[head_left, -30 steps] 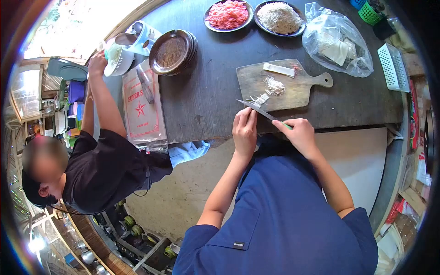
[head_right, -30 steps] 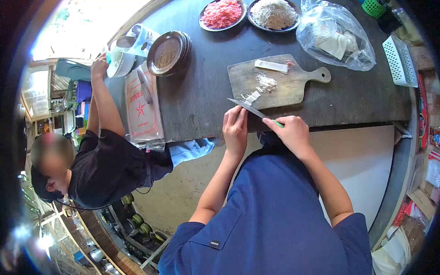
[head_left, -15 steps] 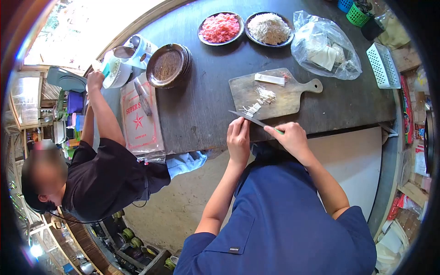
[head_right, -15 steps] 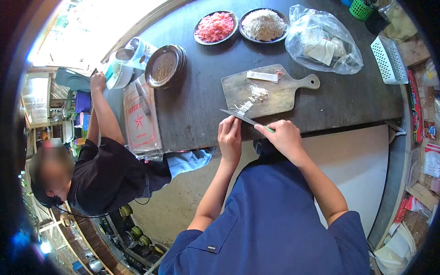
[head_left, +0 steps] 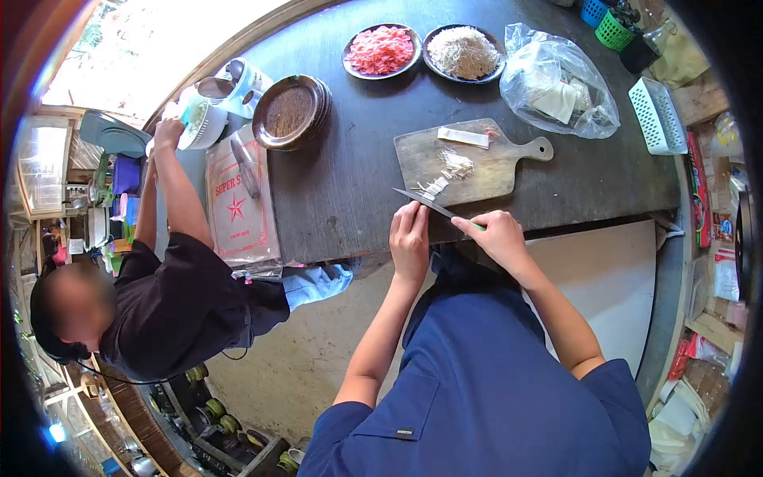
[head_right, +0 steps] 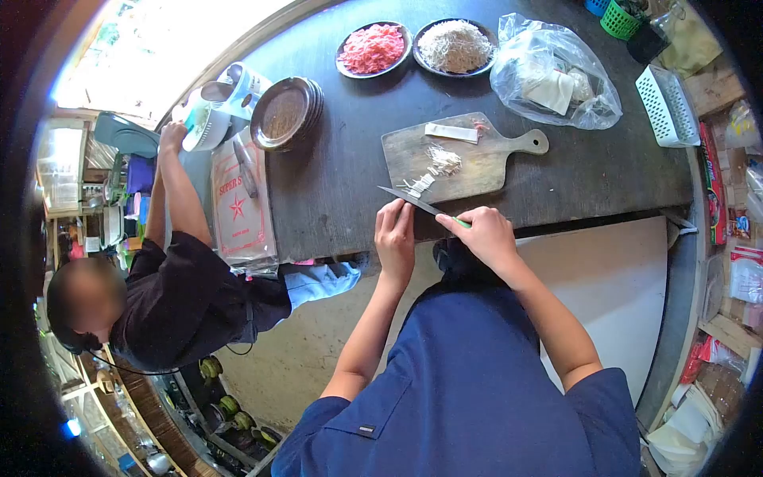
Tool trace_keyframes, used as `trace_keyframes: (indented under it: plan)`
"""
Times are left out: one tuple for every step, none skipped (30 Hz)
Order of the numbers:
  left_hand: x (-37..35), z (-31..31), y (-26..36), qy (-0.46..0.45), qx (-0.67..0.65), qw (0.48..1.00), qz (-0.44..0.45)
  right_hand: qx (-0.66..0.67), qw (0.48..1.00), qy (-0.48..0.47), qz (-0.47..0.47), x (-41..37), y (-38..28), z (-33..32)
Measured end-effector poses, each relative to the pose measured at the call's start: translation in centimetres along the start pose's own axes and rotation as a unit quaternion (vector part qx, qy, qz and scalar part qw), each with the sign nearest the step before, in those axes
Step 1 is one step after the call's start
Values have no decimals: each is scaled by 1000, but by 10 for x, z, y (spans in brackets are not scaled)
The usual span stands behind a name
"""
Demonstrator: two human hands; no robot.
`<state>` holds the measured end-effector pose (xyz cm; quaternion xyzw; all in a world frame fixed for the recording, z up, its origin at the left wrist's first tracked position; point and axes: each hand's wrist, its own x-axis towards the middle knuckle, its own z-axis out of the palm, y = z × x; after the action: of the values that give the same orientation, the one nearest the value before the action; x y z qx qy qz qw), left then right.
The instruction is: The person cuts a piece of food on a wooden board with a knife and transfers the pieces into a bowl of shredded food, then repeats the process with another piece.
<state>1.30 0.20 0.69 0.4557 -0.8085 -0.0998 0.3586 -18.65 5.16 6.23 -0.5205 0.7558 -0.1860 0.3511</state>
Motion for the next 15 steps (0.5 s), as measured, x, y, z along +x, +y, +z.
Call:
trace_keyframes:
  plan:
    - [-2, 1, 0, 1, 2, 1000, 0, 3, 1000, 2, -3, 4, -2, 2]
    - [-4, 2, 0, 0, 1, 1000, -3, 8, 1000, 6, -5, 5, -4, 6]
    - [-2, 3, 1, 0, -1, 1000, -5, 10, 1000, 12, -6, 7, 0, 11]
    - [-2, 4, 0, 3, -3, 1000, 2, 27, 999, 32, -30, 10, 5, 16]
    - [-4, 3, 1, -1, 4, 1000, 2, 43, 996, 52, -55, 13, 10, 19]
    - [-5, 2, 1, -6, 11, 1000, 2, 43, 996, 57, -56, 15, 11, 18]
    - [-7, 2, 0, -4, 10, 1000, 5, 77, 996, 23, -39, 16, 12, 16]
    - [-9, 2, -1, -3, 15, 1000, 4, 110, 994, -11, -21, 18, 15, 14]
    - [-7, 2, 0, 0, 19, 1000, 4, 109, 994, -7, -22, 20, 17, 10]
    - [-6, 2, 0, 2, 17, 1000, 5, 113, 993, -22, 11, 24, 20, 4]
    - [-7, 0, 1, -3, 9, 1000, 1, 117, 991, -39, 45, 26, 23, -2]
    - [-8, -1, 1, -8, 2, 1000, -3, 110, 992, -29, 51, 29, 26, -9]
    - [-7, -1, 0, -4, 2, 1000, -2, 109, 993, -16, 33, 31, 30, -15]
    - [-7, -1, -2, 5, -1, 1000, 4, 119, 992, -4, 42, 31, 30, -17]
    - [-6, -1, -3, 14, -4, 1000, 10, 129, 990, 8, 51, 28, 29, -20]
